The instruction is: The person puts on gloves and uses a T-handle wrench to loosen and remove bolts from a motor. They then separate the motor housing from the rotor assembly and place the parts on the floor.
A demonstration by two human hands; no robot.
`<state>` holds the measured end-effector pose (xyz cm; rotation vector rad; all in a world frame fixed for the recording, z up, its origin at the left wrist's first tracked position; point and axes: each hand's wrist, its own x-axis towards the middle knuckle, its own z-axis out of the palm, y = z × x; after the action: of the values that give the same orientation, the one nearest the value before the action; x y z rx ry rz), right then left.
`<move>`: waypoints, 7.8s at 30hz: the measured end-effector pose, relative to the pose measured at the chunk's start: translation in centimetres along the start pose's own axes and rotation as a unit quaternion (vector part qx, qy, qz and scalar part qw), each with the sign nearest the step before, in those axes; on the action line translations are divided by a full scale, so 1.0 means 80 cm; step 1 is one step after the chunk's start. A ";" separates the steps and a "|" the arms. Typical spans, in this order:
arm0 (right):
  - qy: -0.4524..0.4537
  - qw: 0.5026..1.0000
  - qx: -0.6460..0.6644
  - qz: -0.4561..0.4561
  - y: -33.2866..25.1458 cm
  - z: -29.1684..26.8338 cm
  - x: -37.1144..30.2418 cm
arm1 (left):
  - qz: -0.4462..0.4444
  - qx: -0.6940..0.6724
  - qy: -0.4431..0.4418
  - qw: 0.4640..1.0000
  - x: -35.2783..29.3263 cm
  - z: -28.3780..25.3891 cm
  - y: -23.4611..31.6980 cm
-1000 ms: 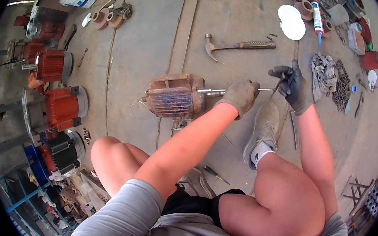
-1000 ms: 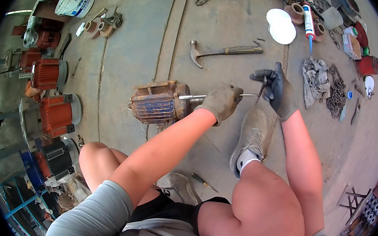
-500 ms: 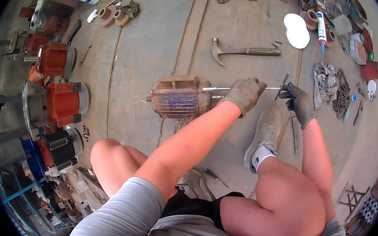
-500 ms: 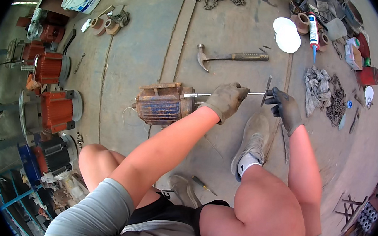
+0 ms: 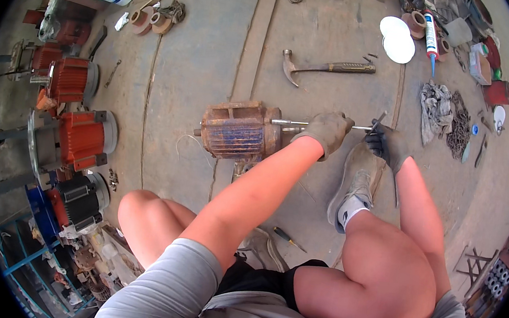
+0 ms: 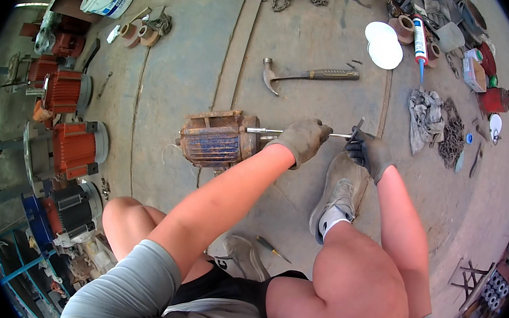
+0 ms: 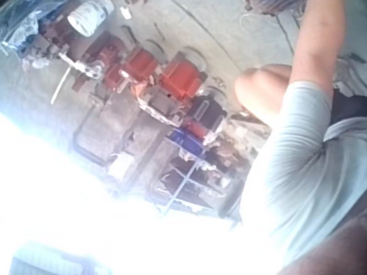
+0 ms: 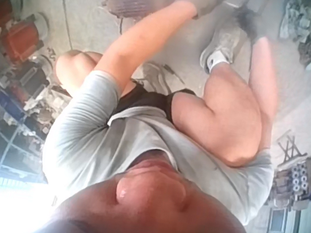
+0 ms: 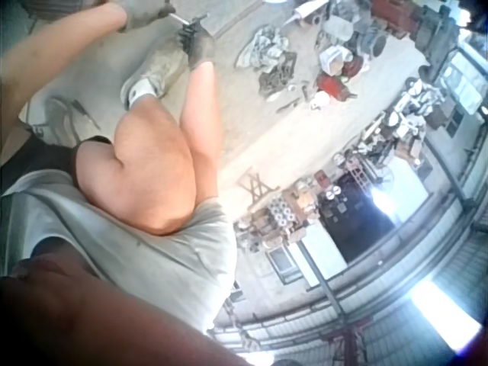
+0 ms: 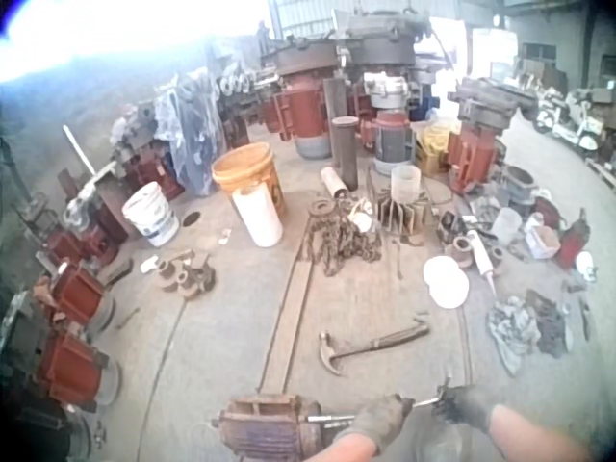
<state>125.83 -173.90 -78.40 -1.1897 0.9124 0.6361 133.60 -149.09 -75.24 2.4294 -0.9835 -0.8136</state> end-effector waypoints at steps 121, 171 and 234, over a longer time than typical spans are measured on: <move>0.008 0.891 -0.389 -0.234 -0.076 0.040 -0.068 | -0.125 0.138 -0.001 0.982 -0.022 -0.038 0.013; -0.143 0.412 -0.894 -0.102 -0.122 0.195 -0.013 | -0.141 0.244 0.014 0.959 -0.027 -0.054 0.013; -0.004 0.480 -0.840 -0.254 -0.073 0.133 -0.006 | -0.046 0.087 0.146 0.984 -0.160 -0.082 -0.138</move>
<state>133.12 -165.24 -73.97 -3.0163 -0.5811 0.9893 135.82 -131.41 -71.62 2.6614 -0.8647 -0.3950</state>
